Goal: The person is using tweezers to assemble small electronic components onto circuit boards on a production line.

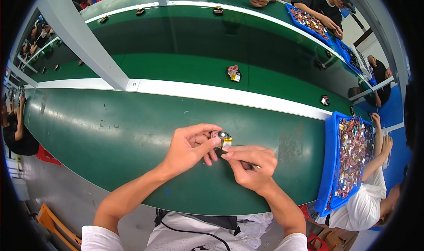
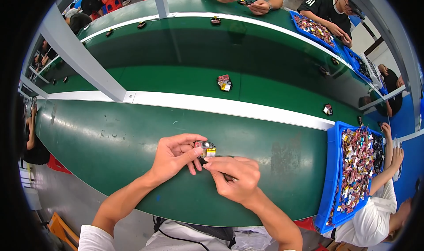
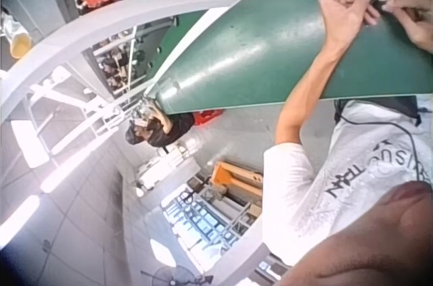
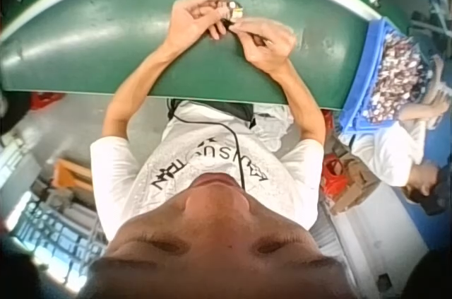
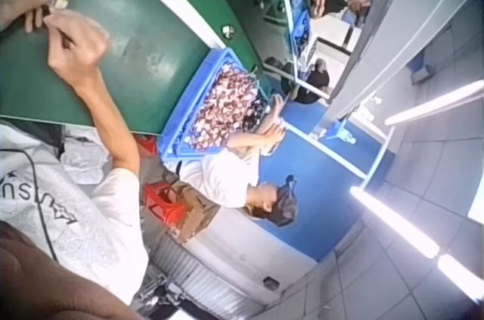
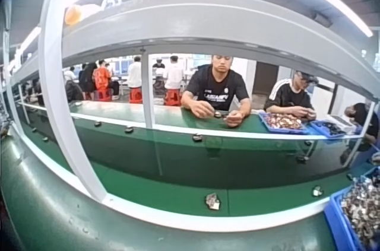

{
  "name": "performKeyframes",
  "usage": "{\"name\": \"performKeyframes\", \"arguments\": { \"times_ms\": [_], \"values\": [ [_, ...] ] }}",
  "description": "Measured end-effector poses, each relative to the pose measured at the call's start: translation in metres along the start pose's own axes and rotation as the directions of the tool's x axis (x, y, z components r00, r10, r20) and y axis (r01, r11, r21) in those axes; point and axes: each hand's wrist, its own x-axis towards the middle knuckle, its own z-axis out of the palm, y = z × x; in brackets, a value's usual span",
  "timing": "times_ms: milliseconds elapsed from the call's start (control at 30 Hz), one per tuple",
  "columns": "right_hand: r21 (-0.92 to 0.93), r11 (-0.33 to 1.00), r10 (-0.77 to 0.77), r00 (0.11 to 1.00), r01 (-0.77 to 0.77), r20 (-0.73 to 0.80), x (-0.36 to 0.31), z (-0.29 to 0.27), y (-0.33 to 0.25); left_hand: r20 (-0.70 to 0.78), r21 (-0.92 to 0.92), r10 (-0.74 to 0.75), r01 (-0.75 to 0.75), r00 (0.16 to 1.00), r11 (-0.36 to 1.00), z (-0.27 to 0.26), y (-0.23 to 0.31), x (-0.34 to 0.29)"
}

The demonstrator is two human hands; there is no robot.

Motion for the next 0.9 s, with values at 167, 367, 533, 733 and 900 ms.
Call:
{"name": "performKeyframes", "arguments": {
  "times_ms": [167,367,533,733,900],
  "values": [
    [-0.079,0.987,-0.144,0.99,0.143,0.001,-0.003,0.003,0.005,-0.075,0.055,-0.037,0.042,0.996,0.998,0.004,-0.006,-0.003],
    [-0.077,0.987,-0.136,0.99,0.137,0.018,-0.003,0.002,0.007,-0.089,0.134,-0.025,0.037,0.996,0.99,0.006,-0.002,-0.003],
    [-0.09,0.988,-0.124,0.992,0.127,0.038,-0.003,0.0,0.004,-0.083,0.142,-0.013,0.025,0.996,0.989,0.004,0.0,-0.002],
    [-0.044,0.99,-0.132,0.991,0.132,0.011,-0.005,0.003,0.008,-0.113,0.188,-0.038,0.059,0.993,0.98,0.003,0.003,0.0],
    [-0.021,0.996,-0.087,0.996,0.087,0.008,-0.011,0.006,0.007,-0.098,0.195,-0.025,0.044,0.995,0.98,0.003,0.004,-0.001]
  ]
}}
